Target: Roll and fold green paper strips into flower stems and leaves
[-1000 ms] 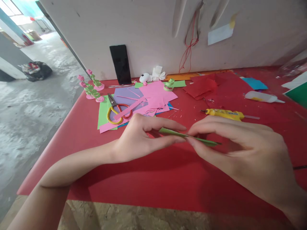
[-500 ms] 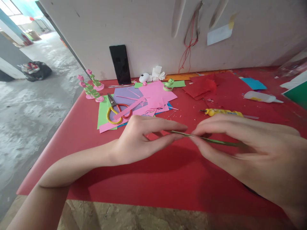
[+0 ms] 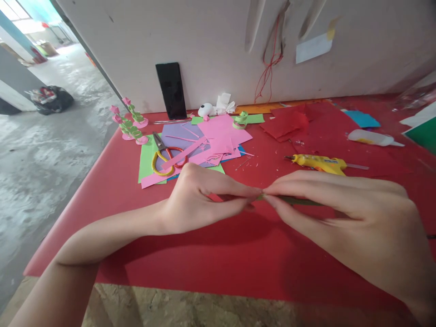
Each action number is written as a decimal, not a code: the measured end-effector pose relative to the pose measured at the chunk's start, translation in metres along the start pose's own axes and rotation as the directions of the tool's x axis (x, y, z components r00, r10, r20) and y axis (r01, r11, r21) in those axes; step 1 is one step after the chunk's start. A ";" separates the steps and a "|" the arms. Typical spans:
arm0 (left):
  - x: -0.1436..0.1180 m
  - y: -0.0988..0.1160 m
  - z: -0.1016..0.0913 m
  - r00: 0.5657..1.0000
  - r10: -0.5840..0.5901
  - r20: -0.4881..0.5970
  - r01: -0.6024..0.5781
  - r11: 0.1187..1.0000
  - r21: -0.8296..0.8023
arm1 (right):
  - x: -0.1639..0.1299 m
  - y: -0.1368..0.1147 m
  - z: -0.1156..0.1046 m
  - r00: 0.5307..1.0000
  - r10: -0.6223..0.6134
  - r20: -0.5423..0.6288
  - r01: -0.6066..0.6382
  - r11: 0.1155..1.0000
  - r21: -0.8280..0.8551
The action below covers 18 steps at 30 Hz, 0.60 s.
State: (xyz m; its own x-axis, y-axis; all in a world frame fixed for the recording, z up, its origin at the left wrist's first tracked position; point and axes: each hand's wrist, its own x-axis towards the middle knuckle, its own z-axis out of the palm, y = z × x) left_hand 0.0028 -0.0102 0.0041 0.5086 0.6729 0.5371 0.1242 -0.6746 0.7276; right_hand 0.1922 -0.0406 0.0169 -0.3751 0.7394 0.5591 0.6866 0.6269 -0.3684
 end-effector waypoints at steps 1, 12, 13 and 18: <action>0.001 0.000 0.000 0.998 -0.051 0.029 0.052 0.997 -0.055 | 0.001 0.000 0.000 1.000 0.011 -0.004 -0.011 1.000 0.002; 0.050 -0.129 -0.082 0.815 -0.363 -0.451 0.562 0.681 0.469 | 0.005 0.007 0.003 0.999 0.018 0.047 -0.020 0.998 0.062; 0.055 -0.148 -0.095 0.782 -0.366 -0.504 0.607 0.632 0.481 | 0.005 0.007 0.004 0.999 0.014 0.049 -0.017 0.998 0.067; 0.070 -0.216 -0.144 0.611 -0.405 -0.680 0.789 0.390 0.475 | 0.008 0.009 0.007 0.998 -0.019 0.055 0.015 0.997 0.075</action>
State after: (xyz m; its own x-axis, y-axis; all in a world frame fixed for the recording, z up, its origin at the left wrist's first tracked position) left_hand -0.1116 0.2262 -0.0540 -0.3193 0.8908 0.3232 0.8546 0.1233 0.5045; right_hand 0.1912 -0.0279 0.0129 -0.4222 0.7396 0.5242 0.6320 0.6547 -0.4147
